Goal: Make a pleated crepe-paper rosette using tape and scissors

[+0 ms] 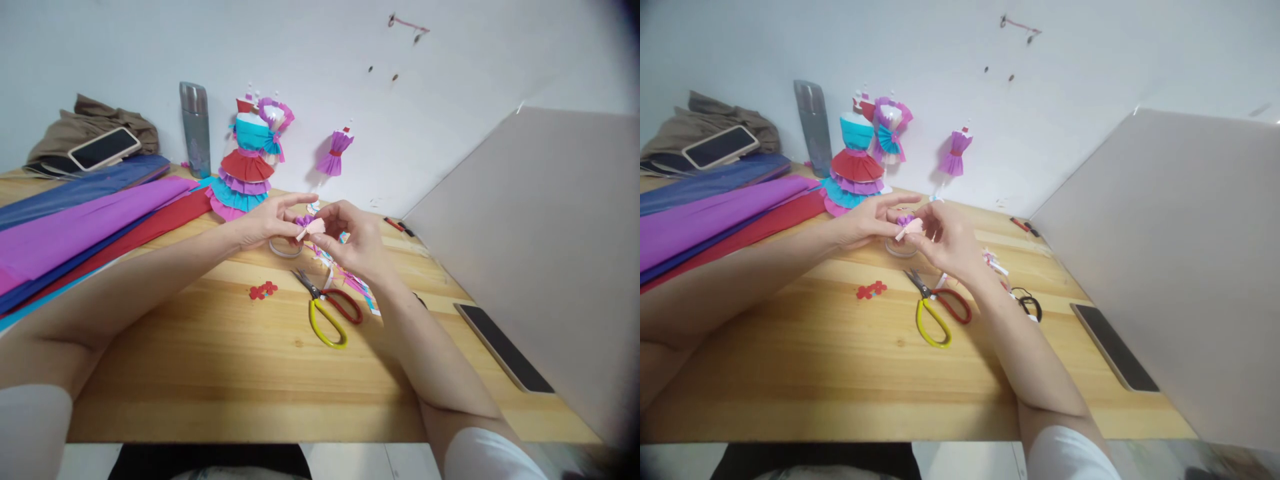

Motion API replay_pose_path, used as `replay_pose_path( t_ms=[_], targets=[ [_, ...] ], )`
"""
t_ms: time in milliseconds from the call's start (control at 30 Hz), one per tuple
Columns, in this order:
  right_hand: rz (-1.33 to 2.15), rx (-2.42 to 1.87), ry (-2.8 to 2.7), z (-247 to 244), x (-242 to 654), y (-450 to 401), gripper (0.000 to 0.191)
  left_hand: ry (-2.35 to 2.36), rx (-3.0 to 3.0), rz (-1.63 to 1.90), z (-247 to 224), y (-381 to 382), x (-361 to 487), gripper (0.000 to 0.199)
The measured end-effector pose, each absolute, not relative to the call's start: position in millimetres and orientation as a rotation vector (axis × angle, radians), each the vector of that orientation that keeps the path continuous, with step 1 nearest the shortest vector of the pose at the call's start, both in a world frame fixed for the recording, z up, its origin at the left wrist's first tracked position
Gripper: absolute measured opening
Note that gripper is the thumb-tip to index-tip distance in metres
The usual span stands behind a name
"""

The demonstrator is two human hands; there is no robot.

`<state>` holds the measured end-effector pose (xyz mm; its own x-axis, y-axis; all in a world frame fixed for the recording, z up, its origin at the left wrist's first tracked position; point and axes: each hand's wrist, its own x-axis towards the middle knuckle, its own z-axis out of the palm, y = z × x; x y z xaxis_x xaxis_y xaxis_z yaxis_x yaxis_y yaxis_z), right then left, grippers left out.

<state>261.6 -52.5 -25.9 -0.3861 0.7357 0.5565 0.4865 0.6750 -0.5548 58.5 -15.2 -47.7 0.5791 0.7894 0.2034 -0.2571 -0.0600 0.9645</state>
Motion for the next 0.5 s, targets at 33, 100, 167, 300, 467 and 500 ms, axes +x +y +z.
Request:
replay_pose_path(
  t_ms=[33,100,167,300,467,500],
  targets=[
    [0.352,-0.928,-2.088,-25.8,261.2,-52.6,0.038,0.499,1.383,0.917,-47.8,-15.0,58.6,0.088],
    [0.274,-0.907,-2.137,-25.9,260.9,-52.6,0.037,0.502,1.395,0.915,-48.0,-14.9,58.6,0.090],
    [0.197,-0.901,-2.177,-26.1,261.6,-52.7,0.038,0.502,1.404,0.914,-48.2,-15.1,58.6,0.091],
    [0.098,-0.895,-2.233,-27.3,264.2,-53.3,0.050,0.491,1.407,0.925,-48.7,-14.6,58.5,0.091],
    [-0.064,-0.920,-2.259,-32.3,265.1,-51.4,0.060,0.497,1.442,0.939,-49.8,-12.6,58.4,0.090],
    [-0.090,-0.906,-2.259,-33.6,265.1,-50.7,0.057,0.499,1.455,0.941,-50.1,-12.4,58.4,0.089]
  ],
)
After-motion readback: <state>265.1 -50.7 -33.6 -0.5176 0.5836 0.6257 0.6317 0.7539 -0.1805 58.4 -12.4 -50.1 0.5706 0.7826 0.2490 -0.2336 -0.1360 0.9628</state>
